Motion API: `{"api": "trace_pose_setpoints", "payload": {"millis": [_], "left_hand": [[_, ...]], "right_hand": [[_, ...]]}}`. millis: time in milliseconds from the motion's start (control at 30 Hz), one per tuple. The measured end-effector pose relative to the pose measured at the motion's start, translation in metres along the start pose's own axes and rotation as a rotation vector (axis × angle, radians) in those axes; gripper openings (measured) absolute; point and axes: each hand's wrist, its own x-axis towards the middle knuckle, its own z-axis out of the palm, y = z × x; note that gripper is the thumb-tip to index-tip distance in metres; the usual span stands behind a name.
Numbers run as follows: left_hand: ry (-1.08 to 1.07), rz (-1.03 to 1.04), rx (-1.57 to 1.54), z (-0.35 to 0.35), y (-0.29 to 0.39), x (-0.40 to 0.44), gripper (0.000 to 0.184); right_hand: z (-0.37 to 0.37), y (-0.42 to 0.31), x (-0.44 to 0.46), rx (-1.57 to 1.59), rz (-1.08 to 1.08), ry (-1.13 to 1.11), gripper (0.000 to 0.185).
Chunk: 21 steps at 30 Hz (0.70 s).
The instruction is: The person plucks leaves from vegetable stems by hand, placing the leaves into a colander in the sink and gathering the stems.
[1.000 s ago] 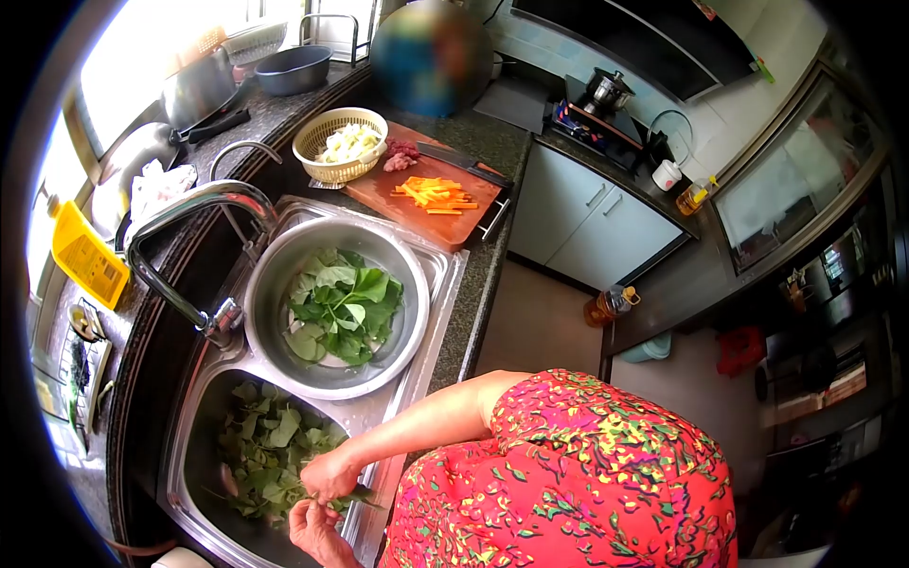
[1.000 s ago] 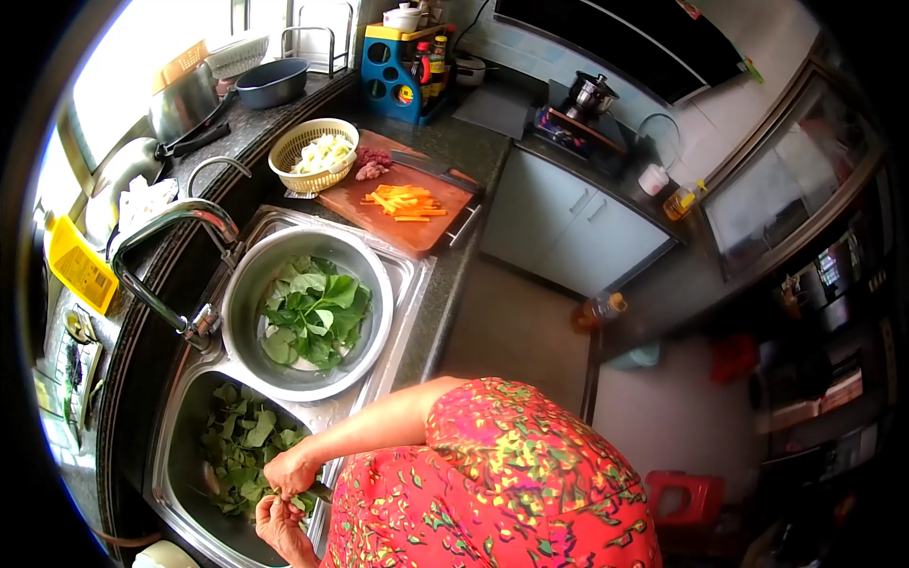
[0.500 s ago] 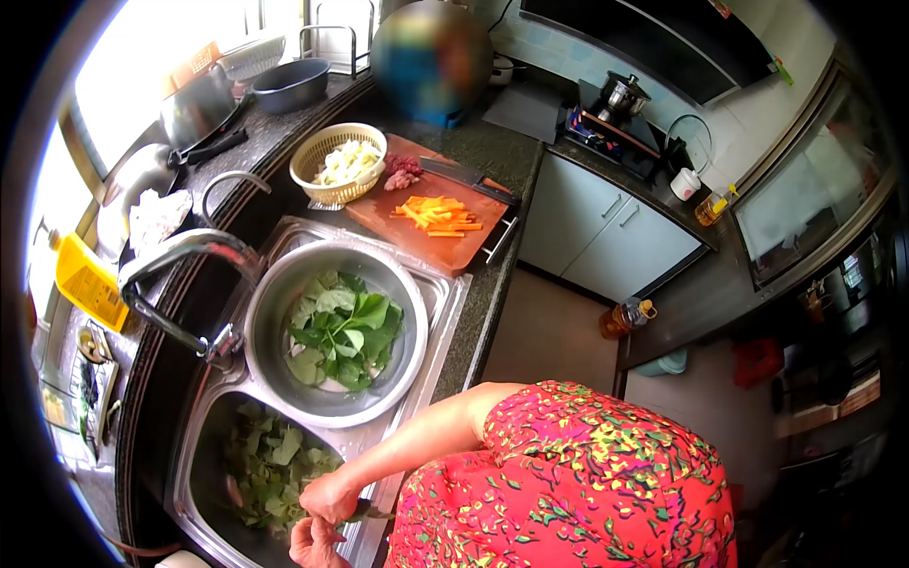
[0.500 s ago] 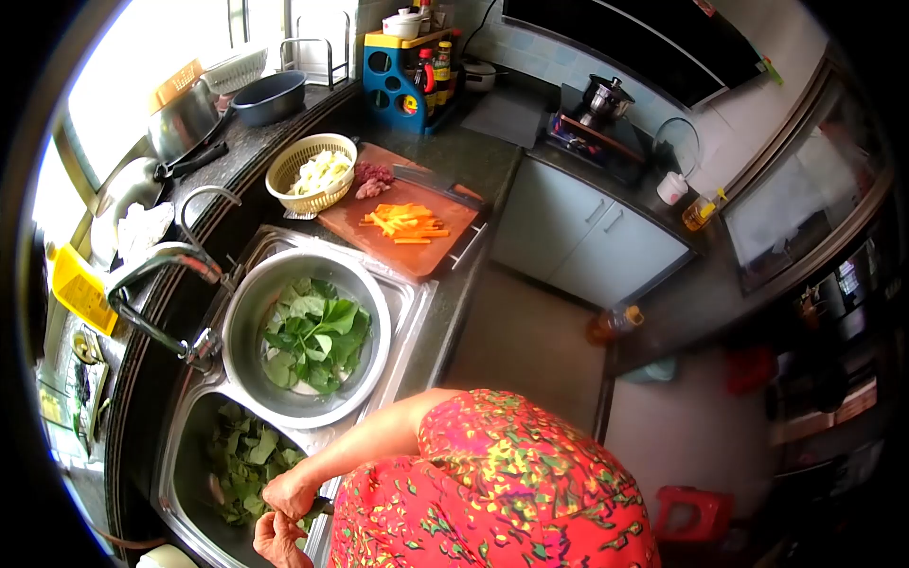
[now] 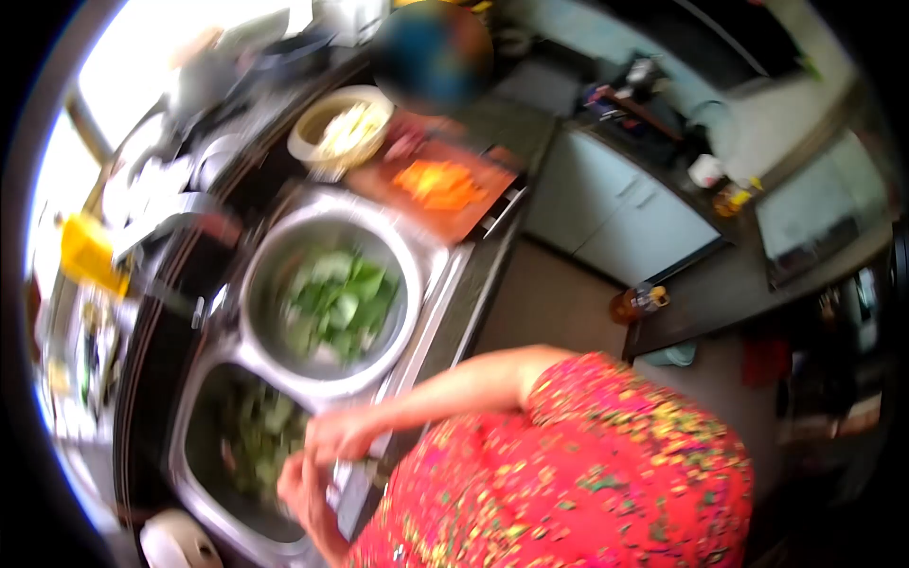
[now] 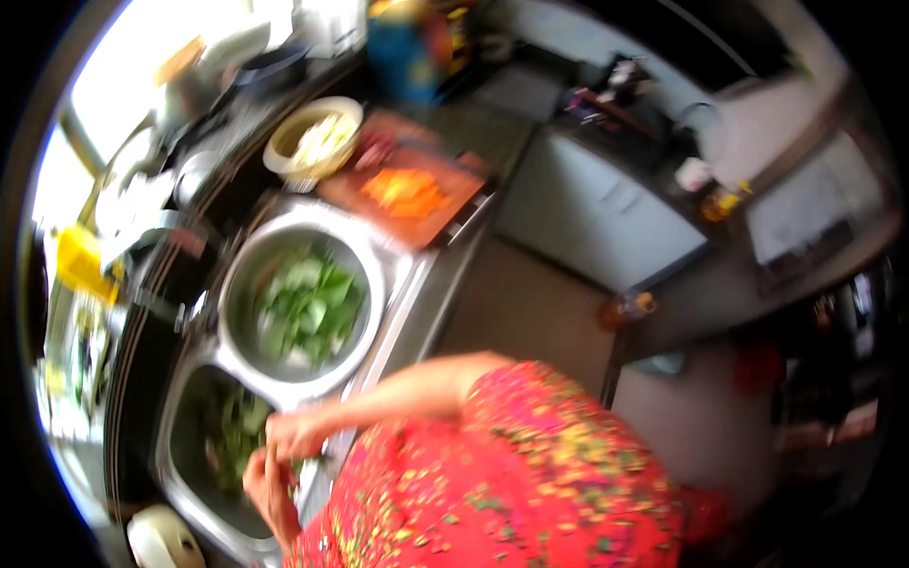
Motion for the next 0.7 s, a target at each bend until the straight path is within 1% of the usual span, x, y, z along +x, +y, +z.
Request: {"api": "trace_pose_setpoints", "payload": {"millis": [33, 67, 100, 133, 167, 200, 233, 267, 333, 367, 400, 433, 467, 500, 533, 567, 600, 633, 667, 700], "left_hand": [[-0.028, 0.001, -0.008, -0.005, -0.003, -0.001, 0.021], [-0.064, 0.024, -0.081, -0.005, -0.002, -0.005, 0.019], [-0.045, -0.021, -0.092, -0.006, -0.004, -0.008, 0.018], [-0.055, -0.017, -0.072, -0.009, -0.010, -0.010, 0.019], [-0.038, -0.037, -0.098, -0.010, -0.016, -0.012, 0.019], [-0.031, -0.079, -0.188, -0.011, -0.017, -0.018, 0.018], [-0.052, -0.056, -0.257, -0.015, -0.015, -0.025, 0.017], [-0.074, -0.035, -0.324, -0.022, -0.010, -0.035, 0.017], [-0.055, -0.038, -0.509, -0.040, 0.009, -0.051, 0.017], [-0.040, 0.024, -0.609, -0.051, 0.007, -0.054, 0.017], [-0.028, 0.088, -0.706, -0.063, 0.003, -0.055, 0.017], [-0.057, 0.090, -0.794, -0.078, -0.005, -0.056, 0.017], [-0.030, 0.041, -0.845, -0.092, -0.016, -0.057, 0.015], [0.007, 0.023, -0.843, -0.102, -0.026, -0.060, 0.015], [0.037, 0.003, -0.841, -0.108, -0.034, -0.063, 0.015], [0.046, 0.003, -0.847, -0.109, -0.035, -0.063, 0.015], [0.109, -0.017, -0.849, -0.105, -0.036, -0.064, 0.014], [0.170, -0.036, -0.849, -0.105, -0.040, -0.066, 0.013], [0.178, -0.041, -0.854, -0.109, -0.047, -0.068, 0.013], [0.124, -0.059, -0.900, -0.114, -0.055, -0.066, 0.013]], "right_hand": [[0.010, 0.013, 0.000, 0.068, -0.112, 0.011, 0.020], [0.010, -0.004, -0.005, 0.018, -0.186, 0.095, 0.019], [0.008, -0.018, -0.010, -0.037, -0.115, 0.132, 0.016], [0.011, -0.025, -0.009, -0.449, -0.050, 0.093, 0.015], [0.018, -0.024, -0.008, -0.492, 0.017, 0.174, 0.018], [0.026, -0.022, -0.008, -0.568, -0.016, 0.214, 0.016], [0.025, -0.024, -0.010, -0.816, -0.099, 0.171, 0.011], [0.029, -0.004, -0.007, -0.861, -0.104, 0.201, 0.007], [0.021, 0.000, -0.008, -0.765, -0.044, 0.252, 0.008], [0.013, 0.003, -0.006, -0.581, -0.049, 0.318, 0.012], [0.007, 0.003, -0.007, -0.400, 0.035, 0.422, 0.016], [-0.007, 0.002, -0.006, -0.458, 0.177, 0.371, 0.021], [-0.025, -0.005, -0.002, -0.444, 0.284, 0.377, 0.020], [-0.042, -0.009, 0.001, -0.319, 0.335, 0.452, 0.020], [-0.060, -0.002, 0.008, -0.254, 0.305, 0.546, 0.020], [-0.078, -0.011, 0.017, -0.152, 0.355, 0.583, 0.022], [-0.098, -0.004, 0.026, -0.229, 0.361, 0.546, 0.024], [-0.112, 0.011, 0.035, -0.338, 0.390, 0.491, 0.038], [-0.129, 0.038, 0.039, -0.439, 0.508, 0.426, 0.064], [-0.141, 0.056, 0.036, -0.429, 0.588, 0.429, 0.076]]}}
